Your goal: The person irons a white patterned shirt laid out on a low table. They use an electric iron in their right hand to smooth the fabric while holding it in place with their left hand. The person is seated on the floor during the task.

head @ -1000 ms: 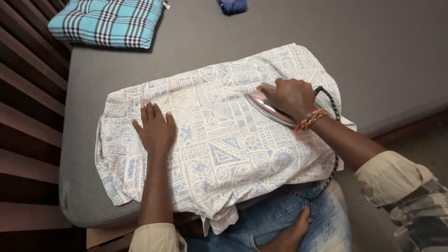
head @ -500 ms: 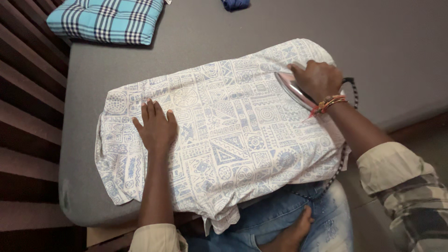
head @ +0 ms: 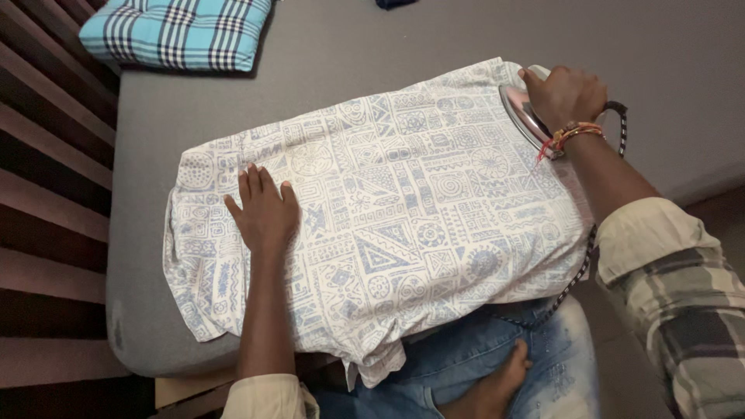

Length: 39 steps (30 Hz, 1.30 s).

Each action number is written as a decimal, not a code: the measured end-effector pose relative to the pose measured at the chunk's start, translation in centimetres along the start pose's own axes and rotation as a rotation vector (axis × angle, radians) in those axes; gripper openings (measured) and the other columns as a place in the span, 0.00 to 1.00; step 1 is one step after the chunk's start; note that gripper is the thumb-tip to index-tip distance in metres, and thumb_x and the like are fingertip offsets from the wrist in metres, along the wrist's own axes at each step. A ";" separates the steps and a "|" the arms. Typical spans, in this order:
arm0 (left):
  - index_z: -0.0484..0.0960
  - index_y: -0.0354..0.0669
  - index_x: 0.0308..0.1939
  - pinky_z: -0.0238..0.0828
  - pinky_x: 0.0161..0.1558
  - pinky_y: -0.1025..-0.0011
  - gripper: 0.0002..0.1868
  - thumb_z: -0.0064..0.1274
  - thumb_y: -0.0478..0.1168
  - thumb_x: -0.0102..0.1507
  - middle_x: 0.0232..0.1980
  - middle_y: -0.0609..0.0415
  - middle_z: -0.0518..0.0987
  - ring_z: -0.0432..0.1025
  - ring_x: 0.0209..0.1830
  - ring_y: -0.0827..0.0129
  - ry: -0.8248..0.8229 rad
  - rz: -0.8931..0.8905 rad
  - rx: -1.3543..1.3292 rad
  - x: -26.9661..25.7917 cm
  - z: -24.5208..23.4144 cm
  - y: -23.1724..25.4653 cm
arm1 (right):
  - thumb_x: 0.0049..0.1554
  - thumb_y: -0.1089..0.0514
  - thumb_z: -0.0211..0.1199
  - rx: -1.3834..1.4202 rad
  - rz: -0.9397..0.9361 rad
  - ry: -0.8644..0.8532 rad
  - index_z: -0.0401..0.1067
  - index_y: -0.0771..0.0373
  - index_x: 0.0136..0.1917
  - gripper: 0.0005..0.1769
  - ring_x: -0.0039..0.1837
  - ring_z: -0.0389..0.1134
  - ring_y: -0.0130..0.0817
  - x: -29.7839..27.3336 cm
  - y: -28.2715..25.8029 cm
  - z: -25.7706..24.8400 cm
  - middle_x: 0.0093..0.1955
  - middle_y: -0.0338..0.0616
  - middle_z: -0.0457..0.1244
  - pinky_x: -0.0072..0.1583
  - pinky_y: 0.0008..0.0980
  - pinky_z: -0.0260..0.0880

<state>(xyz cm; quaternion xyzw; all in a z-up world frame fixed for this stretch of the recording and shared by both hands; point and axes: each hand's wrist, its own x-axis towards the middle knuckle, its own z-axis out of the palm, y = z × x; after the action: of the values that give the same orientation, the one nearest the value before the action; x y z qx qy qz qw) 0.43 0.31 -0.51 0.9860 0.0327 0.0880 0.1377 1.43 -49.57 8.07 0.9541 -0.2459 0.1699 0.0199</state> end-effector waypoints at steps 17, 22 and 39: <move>0.56 0.39 0.77 0.28 0.76 0.44 0.36 0.29 0.55 0.69 0.83 0.52 0.49 0.39 0.83 0.62 -0.002 -0.009 0.018 -0.2 -0.3 0.4 | 0.66 0.24 0.52 -0.012 0.022 0.084 0.80 0.66 0.47 0.41 0.46 0.73 0.56 5.4 1.4 4.6 0.44 0.58 0.71 0.45 0.50 0.70; 0.56 0.39 0.77 0.28 0.76 0.44 0.36 0.29 0.55 0.69 0.83 0.51 0.49 0.39 0.83 0.61 0.003 -0.007 0.013 -0.1 -0.4 0.3 | 0.70 0.28 0.47 -0.082 -0.023 0.103 0.78 0.69 0.47 0.42 0.41 0.74 0.56 6.1 2.0 5.3 0.39 0.62 0.70 0.43 0.53 0.71; 0.56 0.39 0.77 0.29 0.76 0.44 0.36 0.29 0.54 0.70 0.83 0.52 0.49 0.40 0.83 0.62 -0.015 -0.012 0.032 -0.4 -0.6 0.6 | 0.69 0.26 0.39 0.060 -0.238 -0.109 0.83 0.53 0.51 0.39 0.43 0.71 0.53 0.5 1.2 -2.0 0.40 0.53 0.70 0.44 0.51 0.67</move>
<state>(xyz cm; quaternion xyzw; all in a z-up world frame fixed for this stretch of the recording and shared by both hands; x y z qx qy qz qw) -0.01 -0.10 0.20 0.9885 0.0390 0.0792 0.1225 0.63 -50.60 10.06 0.9845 -0.1263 0.1214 -0.0021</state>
